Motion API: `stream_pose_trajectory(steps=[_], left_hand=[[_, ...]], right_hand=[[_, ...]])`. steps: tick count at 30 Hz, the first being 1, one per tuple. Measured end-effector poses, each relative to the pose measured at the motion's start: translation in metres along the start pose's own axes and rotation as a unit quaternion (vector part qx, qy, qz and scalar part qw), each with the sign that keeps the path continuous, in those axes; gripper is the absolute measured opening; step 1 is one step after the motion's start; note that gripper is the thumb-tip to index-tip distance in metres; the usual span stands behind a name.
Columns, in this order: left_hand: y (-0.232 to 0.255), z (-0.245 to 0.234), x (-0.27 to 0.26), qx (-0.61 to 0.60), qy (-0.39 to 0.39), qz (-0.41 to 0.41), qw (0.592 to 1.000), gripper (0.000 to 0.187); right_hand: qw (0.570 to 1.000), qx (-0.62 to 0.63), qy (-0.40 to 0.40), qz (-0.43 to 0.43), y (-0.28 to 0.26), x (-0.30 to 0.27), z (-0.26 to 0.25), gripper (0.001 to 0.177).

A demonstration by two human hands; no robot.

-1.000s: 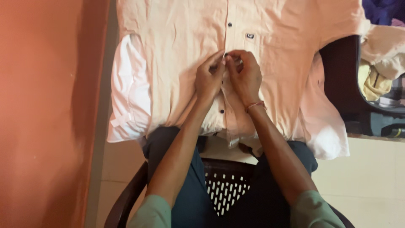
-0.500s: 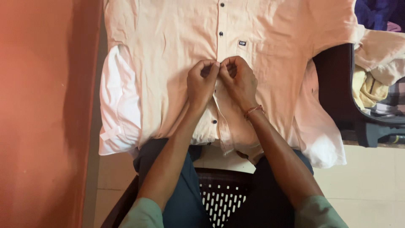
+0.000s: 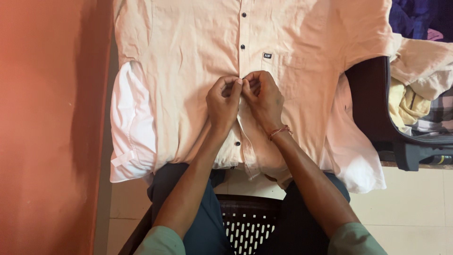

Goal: The person unbuttons a light-colored shirt, spreads it out on a surface, and then folds a yellow shirt into a smaller rectangle.

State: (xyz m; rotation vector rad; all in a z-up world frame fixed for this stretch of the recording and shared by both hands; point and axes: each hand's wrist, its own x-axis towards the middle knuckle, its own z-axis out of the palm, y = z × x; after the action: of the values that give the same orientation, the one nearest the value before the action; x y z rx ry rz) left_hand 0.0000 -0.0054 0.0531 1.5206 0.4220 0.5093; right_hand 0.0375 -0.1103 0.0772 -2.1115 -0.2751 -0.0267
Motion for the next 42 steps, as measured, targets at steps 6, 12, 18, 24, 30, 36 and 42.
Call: stream_pose_trajectory(steps=[6, 12, 18, 24, 30, 36, 42], left_hand=[[0.005, -0.003, -0.001, -0.018, -0.02, -0.007, 1.0, 0.019], [0.006, -0.002, -0.001, -0.003, -0.015, 0.012, 1.0, 0.019], [0.005, -0.002, 0.0, -0.017, -0.023, 0.016, 0.999, 0.018], [0.005, -0.001, 0.002, -0.014, -0.014, 0.007, 1.0, 0.017], [0.001, 0.0, 0.004, -0.021, -0.016, 0.013, 1.0, 0.015], [-0.007, 0.001, 0.003, -0.044, -0.018, -0.015, 0.999, 0.014], [-0.01, 0.004, 0.004, -0.032, -0.016, -0.012, 0.999, 0.017]], right_hand=[[0.999, 0.007, 0.017, -0.033, 0.003, -0.002, -0.001, 0.014], [0.997, -0.011, 0.028, -0.072, 0.0, -0.002, -0.003, 0.013], [0.995, -0.018, 0.029, -0.09, -0.001, -0.002, -0.003, 0.01], [0.995, -0.024, 0.039, -0.094, -0.003, -0.004, -0.003, 0.011], [0.992, -0.027, 0.03, -0.121, -0.009, -0.008, -0.006, 0.016], [0.992, -0.064, -0.002, -0.109, -0.013, -0.007, -0.007, 0.032], [0.996, -0.041, -0.006, -0.085, -0.013, -0.004, -0.007, 0.03]])
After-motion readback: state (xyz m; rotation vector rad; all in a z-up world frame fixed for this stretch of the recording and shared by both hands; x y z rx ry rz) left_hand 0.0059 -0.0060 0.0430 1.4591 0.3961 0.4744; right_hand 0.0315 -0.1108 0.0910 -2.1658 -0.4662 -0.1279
